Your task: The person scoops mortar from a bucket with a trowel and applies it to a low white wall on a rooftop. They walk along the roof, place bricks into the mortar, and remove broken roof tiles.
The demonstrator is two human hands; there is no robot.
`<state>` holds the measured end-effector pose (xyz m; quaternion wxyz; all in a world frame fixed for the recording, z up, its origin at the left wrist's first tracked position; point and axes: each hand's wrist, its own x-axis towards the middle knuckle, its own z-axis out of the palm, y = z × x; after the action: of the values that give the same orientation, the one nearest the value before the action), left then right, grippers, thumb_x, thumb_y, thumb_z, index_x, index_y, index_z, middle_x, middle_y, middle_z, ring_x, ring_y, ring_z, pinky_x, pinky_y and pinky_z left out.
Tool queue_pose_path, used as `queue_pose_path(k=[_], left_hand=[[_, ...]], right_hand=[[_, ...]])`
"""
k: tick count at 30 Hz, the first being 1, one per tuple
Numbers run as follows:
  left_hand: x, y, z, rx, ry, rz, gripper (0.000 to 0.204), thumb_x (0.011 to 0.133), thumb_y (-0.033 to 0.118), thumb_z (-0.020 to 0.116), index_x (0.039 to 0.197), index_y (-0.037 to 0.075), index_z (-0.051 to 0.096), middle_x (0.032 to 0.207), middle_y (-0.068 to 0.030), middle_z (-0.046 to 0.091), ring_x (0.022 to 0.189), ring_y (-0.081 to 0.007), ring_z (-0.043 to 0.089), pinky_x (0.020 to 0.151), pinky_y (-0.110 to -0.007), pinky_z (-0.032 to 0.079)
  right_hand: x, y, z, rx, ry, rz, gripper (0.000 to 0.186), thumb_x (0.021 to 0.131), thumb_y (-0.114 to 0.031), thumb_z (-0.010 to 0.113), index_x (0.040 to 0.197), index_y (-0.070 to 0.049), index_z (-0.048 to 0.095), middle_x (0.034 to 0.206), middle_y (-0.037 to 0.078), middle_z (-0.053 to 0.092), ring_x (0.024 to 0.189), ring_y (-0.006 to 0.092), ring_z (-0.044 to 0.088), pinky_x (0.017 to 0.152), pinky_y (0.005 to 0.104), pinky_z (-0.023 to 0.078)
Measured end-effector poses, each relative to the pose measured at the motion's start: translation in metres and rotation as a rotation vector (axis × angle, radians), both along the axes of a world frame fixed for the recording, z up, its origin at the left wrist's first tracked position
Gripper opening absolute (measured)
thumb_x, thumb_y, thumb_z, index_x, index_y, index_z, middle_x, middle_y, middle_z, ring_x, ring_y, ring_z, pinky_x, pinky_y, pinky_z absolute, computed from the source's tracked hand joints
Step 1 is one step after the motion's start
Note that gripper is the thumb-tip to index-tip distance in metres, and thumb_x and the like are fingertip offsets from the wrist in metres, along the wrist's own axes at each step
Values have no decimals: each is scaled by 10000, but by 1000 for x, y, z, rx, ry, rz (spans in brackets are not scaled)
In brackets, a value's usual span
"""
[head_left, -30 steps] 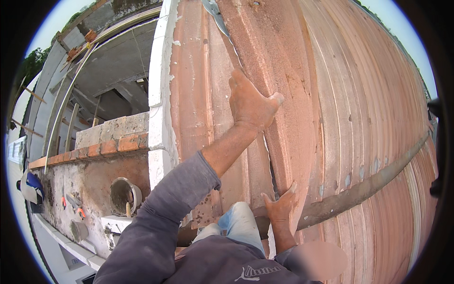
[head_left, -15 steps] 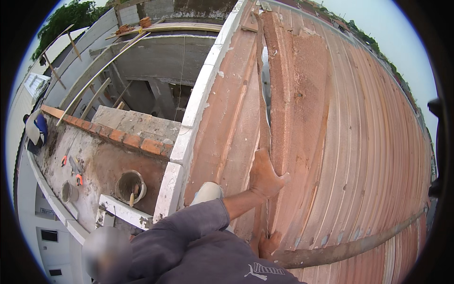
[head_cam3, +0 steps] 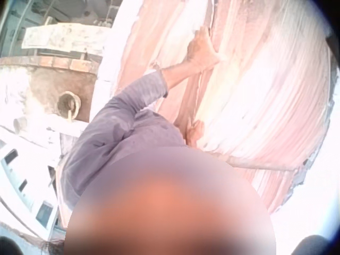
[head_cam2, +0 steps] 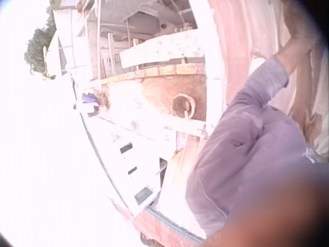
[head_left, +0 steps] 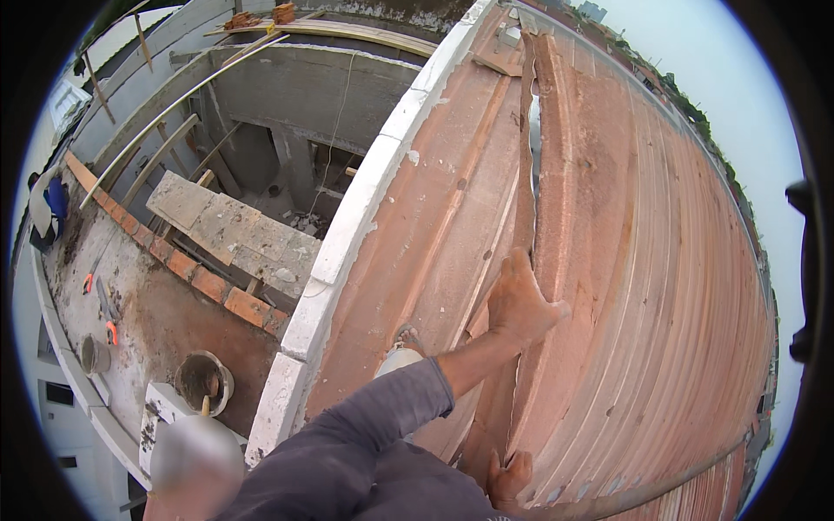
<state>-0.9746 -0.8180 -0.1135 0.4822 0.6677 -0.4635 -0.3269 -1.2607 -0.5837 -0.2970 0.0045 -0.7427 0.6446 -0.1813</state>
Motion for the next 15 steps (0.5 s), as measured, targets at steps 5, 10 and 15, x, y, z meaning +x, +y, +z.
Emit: queue_pose_path(k=[5,10,15], left_hand=[[89,-104,3,101,13,193,797,727,299,867,1263,-47,390,1155,-235,518,1115,-374,615,947,-486,522],[189,-120,58,117,106,497,793,709,270,893,1259,-31,408,1210,-256,550,1156,-375,629,998,-484,516],[263,-57,90,-123,352,891,1082,706,131,876,1513,-171,220,1450,-293,473,1315,-318,545,1135,-384,439]], right_hand=[[43,-143,50,100,59,220,404,718,-244,874,769,-44,527,750,176,523,716,421,565,621,545,434],[104,-252,134,147,-5,466,397,660,-218,883,748,-58,531,763,162,532,720,399,582,615,506,464],[163,-325,226,204,117,793,380,673,-223,850,947,-24,678,842,117,580,813,328,633,667,457,520]])
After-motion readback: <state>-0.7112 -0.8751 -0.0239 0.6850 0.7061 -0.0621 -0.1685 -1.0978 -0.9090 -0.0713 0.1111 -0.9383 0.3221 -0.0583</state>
